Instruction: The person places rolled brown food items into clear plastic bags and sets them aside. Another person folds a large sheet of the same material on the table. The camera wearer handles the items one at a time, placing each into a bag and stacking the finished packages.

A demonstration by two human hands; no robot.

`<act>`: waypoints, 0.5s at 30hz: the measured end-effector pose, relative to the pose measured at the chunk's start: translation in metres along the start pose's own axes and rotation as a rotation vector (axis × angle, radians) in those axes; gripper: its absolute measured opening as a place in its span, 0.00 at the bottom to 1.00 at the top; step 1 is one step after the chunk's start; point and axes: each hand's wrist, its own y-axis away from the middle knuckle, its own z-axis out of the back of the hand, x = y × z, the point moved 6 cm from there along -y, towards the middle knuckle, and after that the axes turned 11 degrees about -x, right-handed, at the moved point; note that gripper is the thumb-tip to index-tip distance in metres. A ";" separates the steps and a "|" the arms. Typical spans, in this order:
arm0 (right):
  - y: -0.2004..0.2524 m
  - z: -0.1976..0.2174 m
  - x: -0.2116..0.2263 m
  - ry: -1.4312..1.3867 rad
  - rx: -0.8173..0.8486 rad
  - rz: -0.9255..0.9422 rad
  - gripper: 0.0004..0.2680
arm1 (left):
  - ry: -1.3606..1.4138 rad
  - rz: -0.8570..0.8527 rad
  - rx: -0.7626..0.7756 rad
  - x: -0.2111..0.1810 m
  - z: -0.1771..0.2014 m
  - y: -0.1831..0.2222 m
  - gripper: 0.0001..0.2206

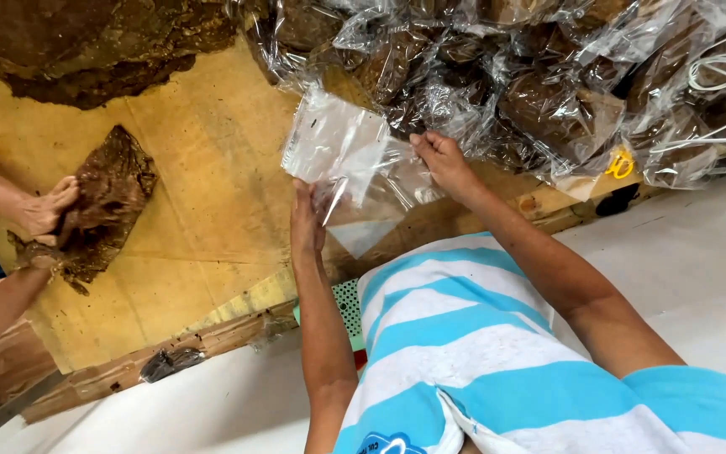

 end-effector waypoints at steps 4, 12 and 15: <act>0.006 0.012 -0.031 -0.085 -0.132 -0.146 0.11 | 0.165 0.045 0.039 -0.008 -0.008 0.023 0.19; 0.015 0.027 -0.077 -0.083 -0.166 -0.352 0.12 | 0.172 -0.023 -0.213 0.080 0.033 -0.043 0.05; 0.017 0.034 -0.085 -0.090 -0.124 -0.378 0.18 | 0.097 -0.061 -0.272 0.075 0.038 -0.044 0.08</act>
